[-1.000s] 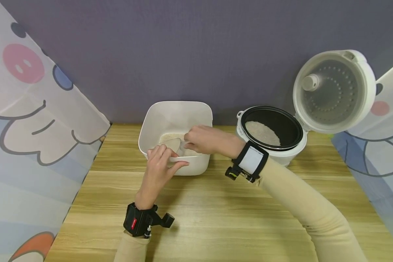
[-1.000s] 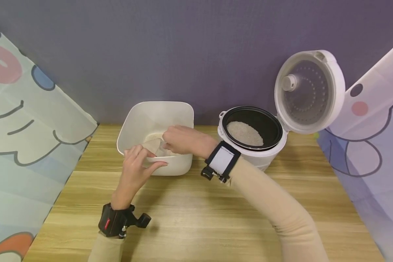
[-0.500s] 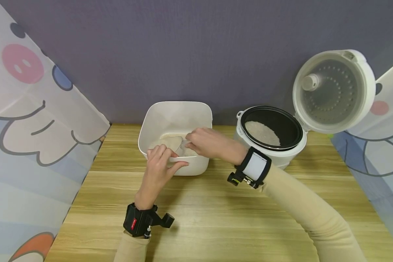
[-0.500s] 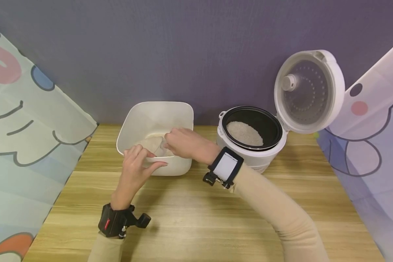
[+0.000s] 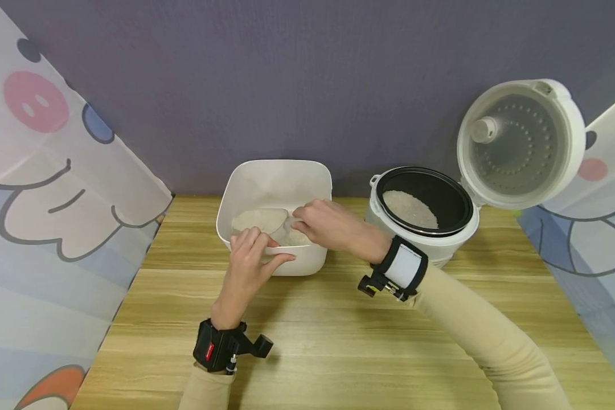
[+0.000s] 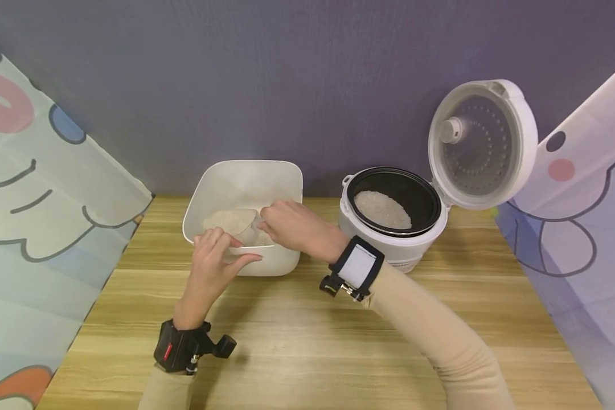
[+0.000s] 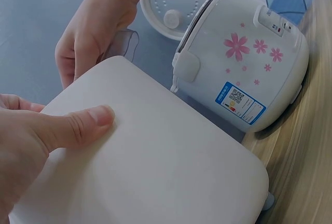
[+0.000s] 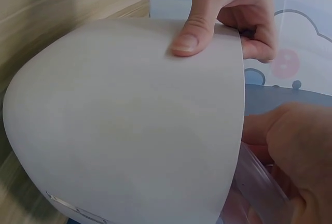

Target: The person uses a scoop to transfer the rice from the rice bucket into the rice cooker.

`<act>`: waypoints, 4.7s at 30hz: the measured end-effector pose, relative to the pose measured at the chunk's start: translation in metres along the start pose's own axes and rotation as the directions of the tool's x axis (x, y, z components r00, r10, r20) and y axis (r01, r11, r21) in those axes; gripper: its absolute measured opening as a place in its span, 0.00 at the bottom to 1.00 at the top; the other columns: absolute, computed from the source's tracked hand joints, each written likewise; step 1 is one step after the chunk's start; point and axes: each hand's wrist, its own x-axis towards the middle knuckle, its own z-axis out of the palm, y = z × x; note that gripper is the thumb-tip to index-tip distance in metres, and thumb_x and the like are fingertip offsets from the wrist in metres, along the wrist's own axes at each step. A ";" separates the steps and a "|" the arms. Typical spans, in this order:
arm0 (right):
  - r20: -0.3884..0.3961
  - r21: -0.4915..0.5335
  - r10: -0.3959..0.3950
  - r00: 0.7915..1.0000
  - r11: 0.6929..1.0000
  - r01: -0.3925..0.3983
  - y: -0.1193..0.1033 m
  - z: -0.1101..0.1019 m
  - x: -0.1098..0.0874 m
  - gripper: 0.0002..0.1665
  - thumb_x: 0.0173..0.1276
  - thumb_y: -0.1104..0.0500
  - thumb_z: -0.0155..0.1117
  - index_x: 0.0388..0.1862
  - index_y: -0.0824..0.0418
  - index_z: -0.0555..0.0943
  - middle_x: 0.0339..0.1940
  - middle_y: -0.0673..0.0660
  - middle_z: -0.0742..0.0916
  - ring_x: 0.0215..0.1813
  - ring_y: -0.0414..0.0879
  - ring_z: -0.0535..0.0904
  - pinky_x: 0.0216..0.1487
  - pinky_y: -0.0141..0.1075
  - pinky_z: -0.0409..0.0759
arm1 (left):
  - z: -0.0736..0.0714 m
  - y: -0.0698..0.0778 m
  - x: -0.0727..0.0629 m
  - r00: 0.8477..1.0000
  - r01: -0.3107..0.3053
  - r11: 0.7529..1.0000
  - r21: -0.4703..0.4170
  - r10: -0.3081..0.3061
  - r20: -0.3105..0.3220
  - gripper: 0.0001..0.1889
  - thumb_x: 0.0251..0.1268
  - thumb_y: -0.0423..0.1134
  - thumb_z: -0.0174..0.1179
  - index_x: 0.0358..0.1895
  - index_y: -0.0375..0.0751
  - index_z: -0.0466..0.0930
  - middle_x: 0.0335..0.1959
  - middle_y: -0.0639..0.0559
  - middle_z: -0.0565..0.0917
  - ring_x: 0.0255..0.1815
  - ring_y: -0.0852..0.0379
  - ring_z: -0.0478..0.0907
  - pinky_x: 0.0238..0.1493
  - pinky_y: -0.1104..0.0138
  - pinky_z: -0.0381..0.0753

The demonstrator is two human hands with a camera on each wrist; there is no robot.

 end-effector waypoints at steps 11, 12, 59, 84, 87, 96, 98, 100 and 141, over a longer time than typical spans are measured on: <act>-0.107 0.027 0.062 0.992 0.998 -0.060 -0.002 0.004 -0.002 0.21 0.79 0.60 0.59 0.22 0.56 0.69 0.19 0.46 0.67 0.23 0.40 0.66 0.27 0.32 0.65 | 0.001 0.000 -0.001 1.000 0.000 1.000 -0.001 0.000 -0.004 0.26 0.58 0.61 0.65 0.31 0.37 0.74 0.28 0.49 0.73 0.31 0.47 0.72 0.37 0.56 0.55; -0.115 0.029 0.065 0.991 0.998 -0.062 -0.002 0.004 -0.002 0.22 0.79 0.60 0.59 0.21 0.56 0.69 0.19 0.46 0.67 0.23 0.40 0.65 0.27 0.32 0.65 | 0.001 -0.001 -0.001 1.000 0.001 1.000 -0.003 -0.001 -0.003 0.26 0.54 0.58 0.70 0.31 0.37 0.74 0.28 0.49 0.73 0.31 0.47 0.72 0.37 0.56 0.56; -0.238 0.127 0.199 0.951 0.977 -0.173 0.004 -0.027 -0.022 0.18 0.77 0.57 0.63 0.56 0.68 0.85 0.43 0.61 0.91 0.39 0.49 0.88 0.42 0.47 0.84 | 0.002 -0.001 0.000 1.000 0.005 1.000 0.002 -0.005 -0.006 0.27 0.58 0.61 0.63 0.31 0.36 0.73 0.28 0.49 0.73 0.31 0.47 0.71 0.38 0.55 0.57; -0.352 0.136 0.314 0.882 0.949 -0.284 0.040 -0.044 -0.106 0.16 0.76 0.58 0.66 0.55 0.66 0.87 0.39 0.60 0.92 0.33 0.49 0.85 0.36 0.44 0.78 | -0.001 -0.001 -0.001 1.000 0.016 1.000 0.006 -0.016 -0.005 0.27 0.30 0.43 0.82 0.31 0.36 0.74 0.27 0.49 0.72 0.29 0.47 0.70 0.39 0.55 0.58; -0.367 0.133 0.340 0.866 0.940 -0.313 0.046 -0.046 -0.119 0.16 0.76 0.58 0.66 0.55 0.65 0.87 0.39 0.61 0.92 0.34 0.49 0.85 0.36 0.44 0.77 | -0.001 -0.001 -0.001 1.000 0.012 1.000 0.013 -0.012 -0.006 0.27 0.29 0.43 0.82 0.31 0.36 0.74 0.27 0.49 0.72 0.29 0.47 0.69 0.39 0.55 0.58; -0.395 0.132 0.413 0.821 0.910 -0.394 0.065 -0.052 -0.154 0.18 0.76 0.57 0.65 0.58 0.66 0.85 0.34 0.60 0.92 0.31 0.49 0.85 0.31 0.34 0.73 | 0.000 -0.002 -0.002 1.000 0.007 1.000 0.008 -0.006 -0.010 0.26 0.35 0.47 0.80 0.31 0.36 0.74 0.27 0.49 0.72 0.28 0.48 0.69 0.38 0.55 0.58; -0.394 0.147 0.435 0.809 0.899 -0.412 0.069 -0.053 -0.161 0.19 0.77 0.57 0.64 0.59 0.66 0.85 0.35 0.62 0.92 0.34 0.52 0.88 0.33 0.28 0.73 | -0.001 -0.002 -0.002 1.000 0.009 1.000 0.003 -0.009 -0.006 0.26 0.38 0.48 0.79 0.31 0.36 0.74 0.27 0.49 0.72 0.28 0.48 0.68 0.38 0.55 0.58; -0.396 0.164 0.451 0.800 0.892 -0.421 0.073 -0.052 -0.168 0.19 0.77 0.57 0.63 0.60 0.67 0.84 0.37 0.64 0.92 0.37 0.56 0.89 0.34 0.23 0.72 | 0.000 -0.002 -0.002 1.000 0.008 1.000 0.005 -0.008 -0.005 0.25 0.39 0.49 0.78 0.31 0.36 0.74 0.27 0.49 0.72 0.28 0.48 0.68 0.38 0.55 0.58; -0.639 -0.237 0.277 0.718 0.817 -0.526 0.103 -0.044 -0.240 0.19 0.73 0.55 0.68 0.54 0.67 0.85 0.40 0.73 0.88 0.21 0.71 0.77 0.18 0.62 0.66 | 0.003 -0.003 -0.003 1.000 0.003 1.000 0.015 -0.003 -0.022 0.27 0.31 0.44 0.82 0.30 0.36 0.74 0.27 0.49 0.71 0.28 0.49 0.68 0.38 0.56 0.57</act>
